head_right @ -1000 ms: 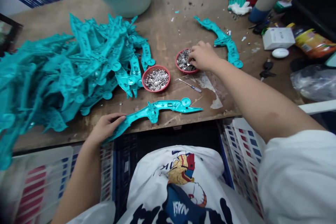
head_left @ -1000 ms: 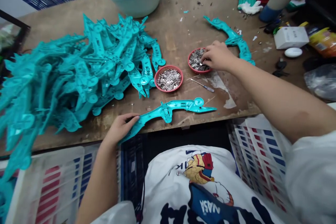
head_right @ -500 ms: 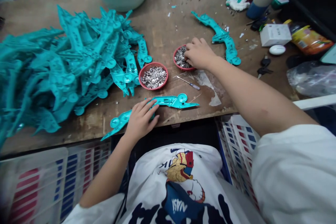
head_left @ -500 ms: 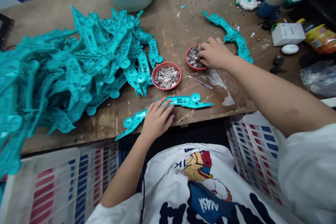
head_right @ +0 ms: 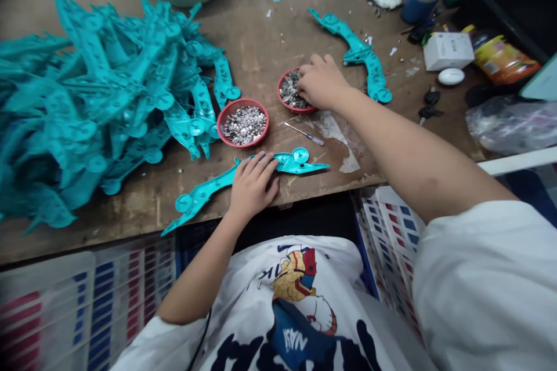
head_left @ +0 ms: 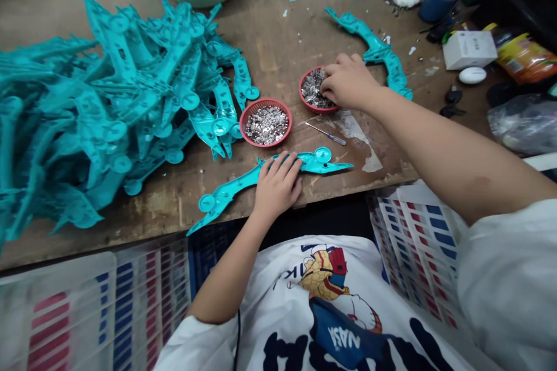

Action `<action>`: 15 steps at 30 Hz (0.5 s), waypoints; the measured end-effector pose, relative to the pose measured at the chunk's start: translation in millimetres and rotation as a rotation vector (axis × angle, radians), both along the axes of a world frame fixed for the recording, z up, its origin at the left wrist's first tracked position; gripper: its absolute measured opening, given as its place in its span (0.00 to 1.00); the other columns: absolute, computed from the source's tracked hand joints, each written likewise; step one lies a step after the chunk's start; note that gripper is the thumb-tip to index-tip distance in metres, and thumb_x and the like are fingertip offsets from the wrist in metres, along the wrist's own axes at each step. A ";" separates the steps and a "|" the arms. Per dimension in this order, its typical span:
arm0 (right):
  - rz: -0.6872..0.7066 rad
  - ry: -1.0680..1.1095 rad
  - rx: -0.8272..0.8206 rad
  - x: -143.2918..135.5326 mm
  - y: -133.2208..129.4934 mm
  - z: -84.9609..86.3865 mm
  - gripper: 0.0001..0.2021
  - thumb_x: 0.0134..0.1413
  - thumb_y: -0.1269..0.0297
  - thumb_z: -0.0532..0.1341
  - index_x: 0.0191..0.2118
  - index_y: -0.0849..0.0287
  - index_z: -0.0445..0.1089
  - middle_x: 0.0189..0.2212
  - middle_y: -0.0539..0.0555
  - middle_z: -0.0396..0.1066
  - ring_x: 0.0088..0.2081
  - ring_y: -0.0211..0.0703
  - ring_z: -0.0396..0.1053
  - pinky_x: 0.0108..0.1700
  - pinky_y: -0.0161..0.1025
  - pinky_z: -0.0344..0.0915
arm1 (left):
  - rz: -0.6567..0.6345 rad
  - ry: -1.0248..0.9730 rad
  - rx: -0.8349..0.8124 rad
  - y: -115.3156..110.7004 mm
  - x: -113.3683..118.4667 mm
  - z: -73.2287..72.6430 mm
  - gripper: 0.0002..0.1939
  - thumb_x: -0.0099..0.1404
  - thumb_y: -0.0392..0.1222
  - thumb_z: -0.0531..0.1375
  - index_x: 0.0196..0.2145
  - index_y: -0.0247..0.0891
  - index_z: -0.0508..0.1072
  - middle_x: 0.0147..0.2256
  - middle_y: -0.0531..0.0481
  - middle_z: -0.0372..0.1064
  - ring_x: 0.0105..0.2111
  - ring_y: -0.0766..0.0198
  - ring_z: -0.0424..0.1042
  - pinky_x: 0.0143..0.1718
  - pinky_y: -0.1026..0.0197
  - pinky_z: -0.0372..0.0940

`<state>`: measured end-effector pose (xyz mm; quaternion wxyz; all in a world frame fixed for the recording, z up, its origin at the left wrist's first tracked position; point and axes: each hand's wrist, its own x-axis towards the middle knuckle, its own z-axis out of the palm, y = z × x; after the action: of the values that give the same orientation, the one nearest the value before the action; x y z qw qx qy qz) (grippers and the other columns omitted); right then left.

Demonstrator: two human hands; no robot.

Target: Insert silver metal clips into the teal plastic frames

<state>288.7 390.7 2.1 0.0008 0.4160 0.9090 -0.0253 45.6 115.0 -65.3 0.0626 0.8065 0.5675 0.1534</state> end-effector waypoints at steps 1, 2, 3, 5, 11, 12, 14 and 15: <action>-0.013 0.025 -0.009 -0.7 -0.9 0.3 0.21 0.77 0.55 0.56 0.57 0.50 0.88 0.65 0.64 0.80 0.73 0.78 0.62 0.73 0.74 0.61 | 0.001 0.001 0.004 0.1 -0.2 -0.3 0.25 0.83 0.43 0.60 0.73 0.41 0.79 0.75 0.37 0.73 0.78 0.41 0.71 0.78 0.35 0.65; -0.028 0.050 -0.016 -1.3 -1.4 0.7 0.22 0.78 0.54 0.56 0.57 0.49 0.87 0.66 0.63 0.80 0.74 0.77 0.61 0.74 0.74 0.60 | 0.001 0.002 0.012 0.3 -0.3 -0.7 0.25 0.84 0.43 0.59 0.73 0.40 0.79 0.75 0.37 0.74 0.78 0.41 0.71 0.78 0.35 0.65; -0.047 0.073 -0.019 -1.5 -1.4 1.5 0.22 0.78 0.53 0.55 0.58 0.48 0.87 0.65 0.62 0.81 0.74 0.76 0.61 0.74 0.74 0.60 | 0.000 0.002 0.020 0.5 -0.1 -1.1 0.25 0.84 0.43 0.59 0.73 0.40 0.79 0.75 0.37 0.74 0.78 0.41 0.71 0.78 0.36 0.65; -0.100 0.115 -0.028 -1.3 -0.3 4.7 0.23 0.78 0.50 0.55 0.59 0.46 0.87 0.64 0.60 0.83 0.71 0.74 0.66 0.73 0.71 0.63 | 0.004 -0.007 0.027 0.7 0.6 -1.7 0.25 0.84 0.43 0.58 0.72 0.40 0.80 0.75 0.37 0.74 0.78 0.41 0.71 0.78 0.36 0.65; -0.238 0.367 -0.155 4.0 5.6 16.1 0.19 0.70 0.44 0.65 0.54 0.48 0.86 0.50 0.56 0.88 0.56 0.65 0.75 0.63 0.58 0.67 | 0.025 -0.053 -0.003 -0.1 2.1 -1.3 0.26 0.82 0.43 0.59 0.73 0.43 0.79 0.75 0.38 0.74 0.79 0.42 0.70 0.79 0.35 0.63; -0.236 0.412 -0.188 4.9 6.1 16.6 0.19 0.68 0.43 0.67 0.52 0.49 0.86 0.45 0.55 0.89 0.55 0.64 0.74 0.63 0.56 0.65 | 0.030 -0.054 0.000 -0.3 2.1 -1.3 0.26 0.82 0.43 0.59 0.73 0.43 0.79 0.75 0.38 0.74 0.79 0.42 0.70 0.79 0.36 0.63; -0.231 0.466 -0.236 6.2 6.3 17.1 0.19 0.65 0.41 0.70 0.49 0.48 0.85 0.35 0.53 0.87 0.55 0.63 0.73 0.63 0.55 0.63 | 0.054 -0.047 0.014 -0.8 2.2 -1.8 0.25 0.82 0.43 0.59 0.72 0.42 0.80 0.75 0.38 0.74 0.78 0.42 0.71 0.78 0.37 0.64; -0.233 0.475 -0.246 6.4 6.0 17.6 0.19 0.64 0.40 0.71 0.49 0.48 0.85 0.32 0.52 0.85 0.55 0.63 0.72 0.62 0.55 0.62 | 0.070 -0.042 0.025 -1.0 2.2 -2.2 0.25 0.83 0.43 0.59 0.72 0.42 0.80 0.75 0.38 0.74 0.78 0.42 0.71 0.77 0.37 0.65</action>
<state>295.1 396.7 19.7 -0.1644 0.4970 0.8198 -0.2320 47.8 114.1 -67.6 0.0590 0.7834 0.5922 0.1793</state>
